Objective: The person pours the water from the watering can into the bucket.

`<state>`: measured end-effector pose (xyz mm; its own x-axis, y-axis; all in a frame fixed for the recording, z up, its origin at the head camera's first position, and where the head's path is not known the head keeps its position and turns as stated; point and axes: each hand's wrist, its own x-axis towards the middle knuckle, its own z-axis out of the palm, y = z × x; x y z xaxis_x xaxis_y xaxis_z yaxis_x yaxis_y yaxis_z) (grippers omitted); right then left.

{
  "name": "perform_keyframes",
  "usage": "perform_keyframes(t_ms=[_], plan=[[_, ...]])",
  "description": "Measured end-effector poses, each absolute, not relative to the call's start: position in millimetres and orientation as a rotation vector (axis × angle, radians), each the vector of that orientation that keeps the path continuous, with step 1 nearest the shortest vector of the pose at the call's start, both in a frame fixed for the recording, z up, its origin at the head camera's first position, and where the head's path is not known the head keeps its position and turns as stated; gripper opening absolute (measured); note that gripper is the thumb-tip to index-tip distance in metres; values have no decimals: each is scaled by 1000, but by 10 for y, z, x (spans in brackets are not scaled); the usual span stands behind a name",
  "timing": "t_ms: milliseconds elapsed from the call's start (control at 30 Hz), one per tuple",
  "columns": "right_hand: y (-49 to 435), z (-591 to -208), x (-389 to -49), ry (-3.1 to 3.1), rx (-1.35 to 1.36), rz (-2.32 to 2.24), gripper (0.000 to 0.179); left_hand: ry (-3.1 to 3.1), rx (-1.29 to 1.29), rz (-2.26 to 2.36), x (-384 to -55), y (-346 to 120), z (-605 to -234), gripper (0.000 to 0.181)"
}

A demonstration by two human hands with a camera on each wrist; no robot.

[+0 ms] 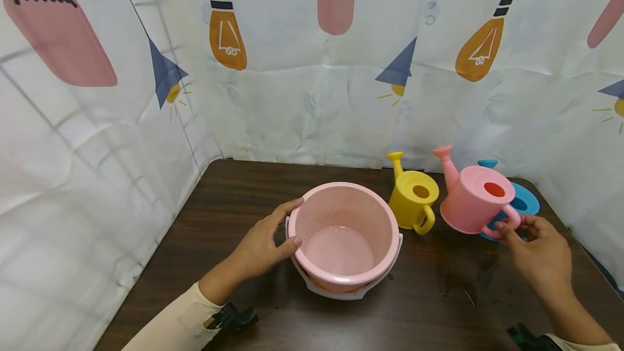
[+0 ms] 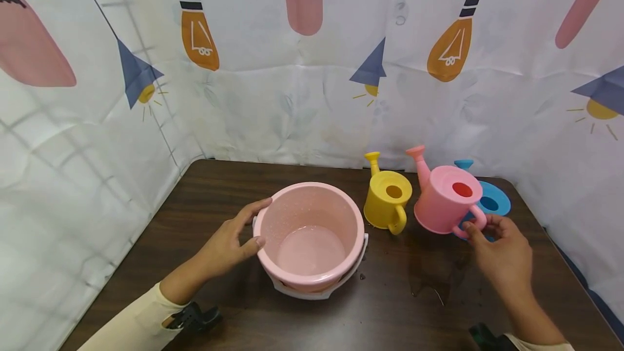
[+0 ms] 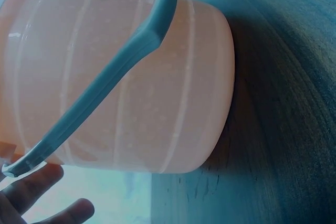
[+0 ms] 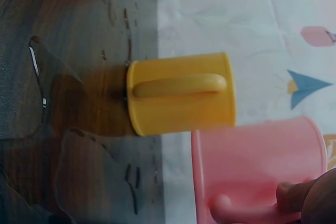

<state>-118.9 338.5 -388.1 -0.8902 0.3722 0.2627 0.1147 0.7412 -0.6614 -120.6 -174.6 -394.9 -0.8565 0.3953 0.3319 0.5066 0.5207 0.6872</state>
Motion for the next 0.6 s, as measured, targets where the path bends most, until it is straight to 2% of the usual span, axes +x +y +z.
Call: perform_keyframes(t_ms=[600], plan=[[3227, -4074, -1322, -2638, -466, 972, 61, -2620, -786, -1243, -1198, -1750, -3958, 71]])
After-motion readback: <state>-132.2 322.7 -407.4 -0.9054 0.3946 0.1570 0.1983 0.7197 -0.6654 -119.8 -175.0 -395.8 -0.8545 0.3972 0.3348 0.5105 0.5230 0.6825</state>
